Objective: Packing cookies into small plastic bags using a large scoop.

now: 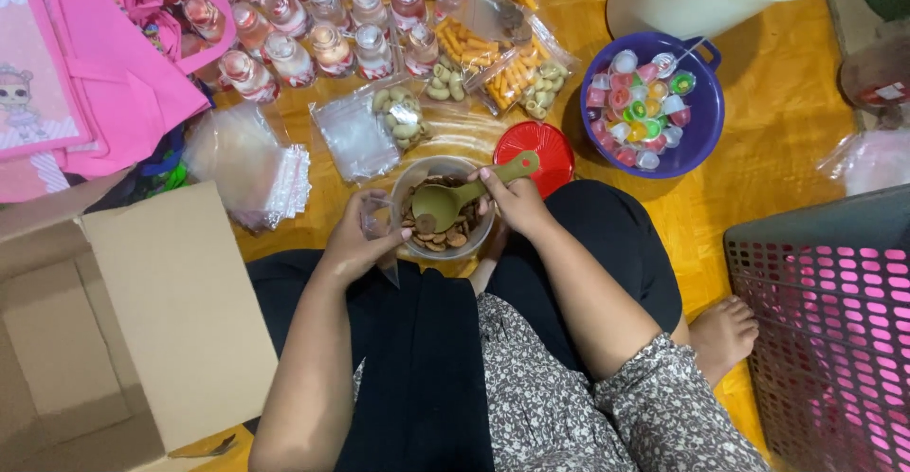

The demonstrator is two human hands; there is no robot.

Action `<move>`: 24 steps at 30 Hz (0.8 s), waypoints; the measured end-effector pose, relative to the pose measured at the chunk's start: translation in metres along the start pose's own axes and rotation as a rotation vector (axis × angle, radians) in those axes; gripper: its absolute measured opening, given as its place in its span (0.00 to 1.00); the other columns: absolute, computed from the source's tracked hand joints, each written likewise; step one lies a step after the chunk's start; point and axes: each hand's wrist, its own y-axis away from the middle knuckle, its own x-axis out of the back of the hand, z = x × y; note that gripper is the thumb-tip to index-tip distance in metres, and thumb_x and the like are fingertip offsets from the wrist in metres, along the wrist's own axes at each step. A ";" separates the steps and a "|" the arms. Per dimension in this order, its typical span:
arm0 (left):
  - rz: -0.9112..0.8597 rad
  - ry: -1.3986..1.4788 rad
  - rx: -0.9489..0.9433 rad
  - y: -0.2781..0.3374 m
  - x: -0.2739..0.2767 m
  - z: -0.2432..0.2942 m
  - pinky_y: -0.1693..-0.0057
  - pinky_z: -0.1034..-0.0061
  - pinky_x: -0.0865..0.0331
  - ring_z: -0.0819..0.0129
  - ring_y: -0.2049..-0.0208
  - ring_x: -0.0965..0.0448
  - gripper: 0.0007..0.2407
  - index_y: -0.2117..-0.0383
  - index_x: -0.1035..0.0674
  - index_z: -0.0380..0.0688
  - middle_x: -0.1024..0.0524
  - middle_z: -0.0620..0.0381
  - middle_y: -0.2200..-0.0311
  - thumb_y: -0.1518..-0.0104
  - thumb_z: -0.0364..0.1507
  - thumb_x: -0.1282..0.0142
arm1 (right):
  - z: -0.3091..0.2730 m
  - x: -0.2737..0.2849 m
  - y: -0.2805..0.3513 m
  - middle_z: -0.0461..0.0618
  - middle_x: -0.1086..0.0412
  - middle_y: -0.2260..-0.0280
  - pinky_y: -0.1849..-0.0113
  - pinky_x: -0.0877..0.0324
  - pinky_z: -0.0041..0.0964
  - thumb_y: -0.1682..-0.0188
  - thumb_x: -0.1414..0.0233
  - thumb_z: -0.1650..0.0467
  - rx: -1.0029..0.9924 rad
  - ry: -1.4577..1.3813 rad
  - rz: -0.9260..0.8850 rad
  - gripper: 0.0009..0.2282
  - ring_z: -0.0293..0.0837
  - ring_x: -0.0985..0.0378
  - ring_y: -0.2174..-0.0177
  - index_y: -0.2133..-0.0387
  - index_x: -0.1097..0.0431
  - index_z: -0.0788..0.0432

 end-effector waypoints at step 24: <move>0.350 -0.149 -0.267 0.007 -0.023 -0.004 0.46 0.49 0.24 0.42 0.50 0.28 0.30 0.48 0.34 0.37 0.28 0.40 0.58 0.56 0.30 0.29 | -0.094 -0.031 0.071 0.48 0.23 0.83 0.69 0.27 0.35 0.44 0.51 0.64 0.599 0.300 0.250 0.10 0.50 0.23 0.77 0.60 0.21 0.49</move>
